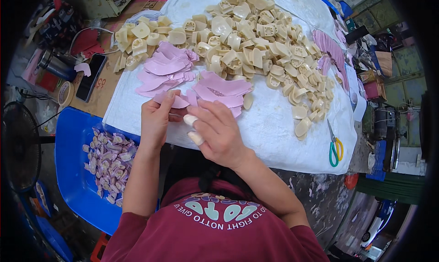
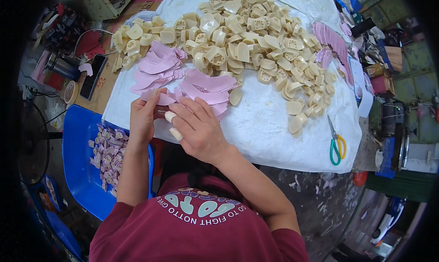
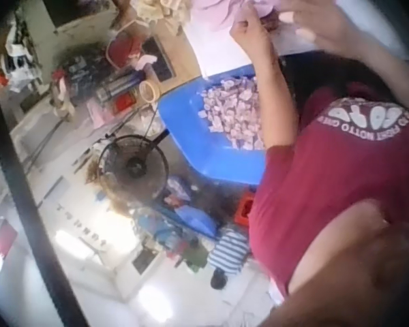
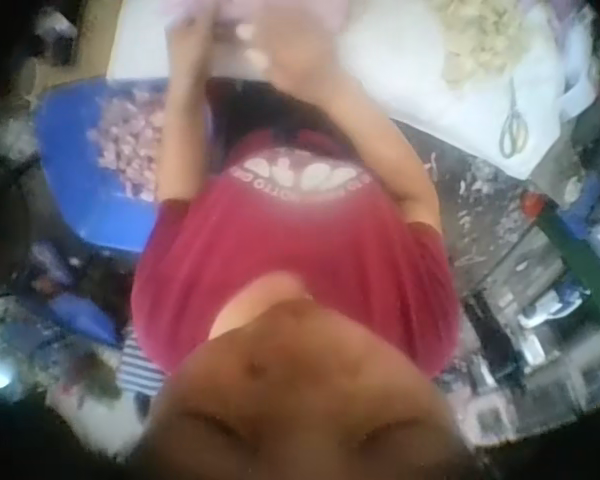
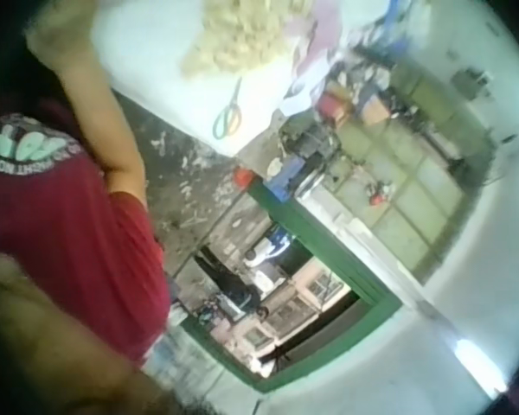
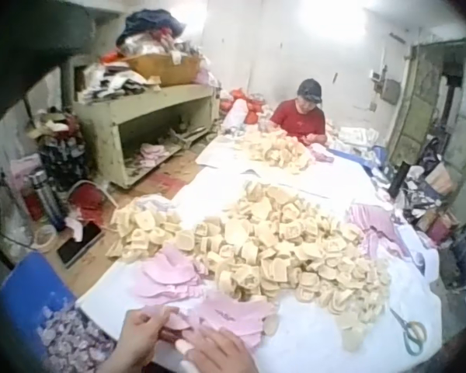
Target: The person repeatedly picks up a pink fabric piece and a beige plastic mold, presses them together by hand, and places the assembled unit into a blue bin. The process is repetitive, involving manual pressing of the two components to form a finished item.
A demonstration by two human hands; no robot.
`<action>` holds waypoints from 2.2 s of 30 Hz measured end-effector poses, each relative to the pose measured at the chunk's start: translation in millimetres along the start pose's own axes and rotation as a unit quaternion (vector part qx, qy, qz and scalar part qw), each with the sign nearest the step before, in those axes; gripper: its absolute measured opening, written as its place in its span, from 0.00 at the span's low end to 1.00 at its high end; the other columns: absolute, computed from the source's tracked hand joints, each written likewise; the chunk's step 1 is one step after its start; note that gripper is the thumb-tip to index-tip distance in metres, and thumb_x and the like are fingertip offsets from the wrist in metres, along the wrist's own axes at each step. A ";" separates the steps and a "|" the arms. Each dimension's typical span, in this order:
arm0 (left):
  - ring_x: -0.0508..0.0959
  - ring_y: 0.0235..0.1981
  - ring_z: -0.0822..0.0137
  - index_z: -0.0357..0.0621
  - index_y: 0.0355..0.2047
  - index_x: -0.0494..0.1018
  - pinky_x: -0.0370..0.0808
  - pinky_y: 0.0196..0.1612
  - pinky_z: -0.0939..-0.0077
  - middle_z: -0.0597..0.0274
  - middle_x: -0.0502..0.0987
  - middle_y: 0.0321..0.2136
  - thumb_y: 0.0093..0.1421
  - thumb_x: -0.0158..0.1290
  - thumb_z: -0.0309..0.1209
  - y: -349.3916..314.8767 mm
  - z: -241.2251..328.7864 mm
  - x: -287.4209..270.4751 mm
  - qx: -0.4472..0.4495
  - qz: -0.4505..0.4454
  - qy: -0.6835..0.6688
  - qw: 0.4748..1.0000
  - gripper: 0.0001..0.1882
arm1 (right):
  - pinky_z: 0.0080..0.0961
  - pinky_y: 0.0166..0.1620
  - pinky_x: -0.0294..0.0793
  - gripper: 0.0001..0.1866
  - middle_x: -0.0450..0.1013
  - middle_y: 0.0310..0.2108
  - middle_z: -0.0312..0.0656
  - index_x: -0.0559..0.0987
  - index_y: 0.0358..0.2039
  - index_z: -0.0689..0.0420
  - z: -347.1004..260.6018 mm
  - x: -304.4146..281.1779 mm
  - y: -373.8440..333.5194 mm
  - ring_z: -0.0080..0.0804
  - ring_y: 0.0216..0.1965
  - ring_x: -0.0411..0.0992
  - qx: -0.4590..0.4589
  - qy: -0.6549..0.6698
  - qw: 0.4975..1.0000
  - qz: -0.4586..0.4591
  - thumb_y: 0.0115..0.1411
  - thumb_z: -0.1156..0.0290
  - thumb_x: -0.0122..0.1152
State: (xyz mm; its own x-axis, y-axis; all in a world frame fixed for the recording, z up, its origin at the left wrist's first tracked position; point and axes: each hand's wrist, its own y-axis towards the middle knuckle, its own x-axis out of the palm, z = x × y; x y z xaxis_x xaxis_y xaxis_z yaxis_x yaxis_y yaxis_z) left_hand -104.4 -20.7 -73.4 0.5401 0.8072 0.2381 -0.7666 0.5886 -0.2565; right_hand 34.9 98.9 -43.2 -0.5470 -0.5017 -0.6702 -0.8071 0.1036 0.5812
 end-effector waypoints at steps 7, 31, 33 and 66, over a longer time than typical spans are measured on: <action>0.81 0.38 0.62 0.34 0.49 0.71 0.78 0.29 0.77 0.52 0.78 0.40 0.65 0.48 0.38 -20.9 46.4 -41.1 0.068 0.097 -0.043 0.992 0.19 | 0.43 0.59 0.61 0.17 0.71 0.48 0.42 0.77 0.38 0.59 28.5 27.6 -26.3 0.43 0.55 0.65 0.062 -0.021 0.997 -0.044 0.44 0.78 0.61; 0.67 0.58 0.48 0.24 0.52 0.66 0.73 0.57 0.61 0.34 0.68 0.52 0.63 0.45 0.27 -21.1 50.5 31.0 0.006 -0.125 -0.279 0.952 0.20 | 0.41 0.58 0.59 0.28 0.60 0.58 0.52 0.70 0.49 0.64 149.7 -71.9 -32.7 0.50 0.56 0.61 0.210 -0.321 0.919 0.088 0.42 0.79 0.60; 0.68 0.57 0.48 0.24 0.51 0.67 0.73 0.57 0.61 0.34 0.69 0.51 0.63 0.45 0.28 -21.8 48.7 32.2 -0.011 -0.130 -0.275 0.952 0.20 | 0.41 0.57 0.60 0.28 0.63 0.55 0.52 0.70 0.48 0.63 144.8 -73.4 -40.6 0.49 0.53 0.63 0.225 -0.317 0.917 0.091 0.41 0.80 0.59; 0.71 0.55 0.53 0.26 0.49 0.69 0.77 0.52 0.63 0.43 0.73 0.48 0.67 0.41 0.32 -28.0 24.2 49.5 -0.055 -0.090 -0.238 0.966 0.18 | 0.38 0.59 0.61 0.20 0.70 0.48 0.46 0.76 0.40 0.60 131.9 -120.1 -58.7 0.43 0.53 0.66 0.197 -0.279 0.937 0.071 0.43 0.83 0.54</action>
State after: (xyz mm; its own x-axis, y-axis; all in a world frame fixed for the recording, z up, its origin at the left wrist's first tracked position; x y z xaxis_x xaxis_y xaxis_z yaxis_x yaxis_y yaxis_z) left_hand -64.5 1.7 -31.8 0.4201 0.5957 0.6846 -0.6199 0.7393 -0.2630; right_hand 118.7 266.4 -57.7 -0.5967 0.0576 -0.8004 -0.6766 0.5002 0.5404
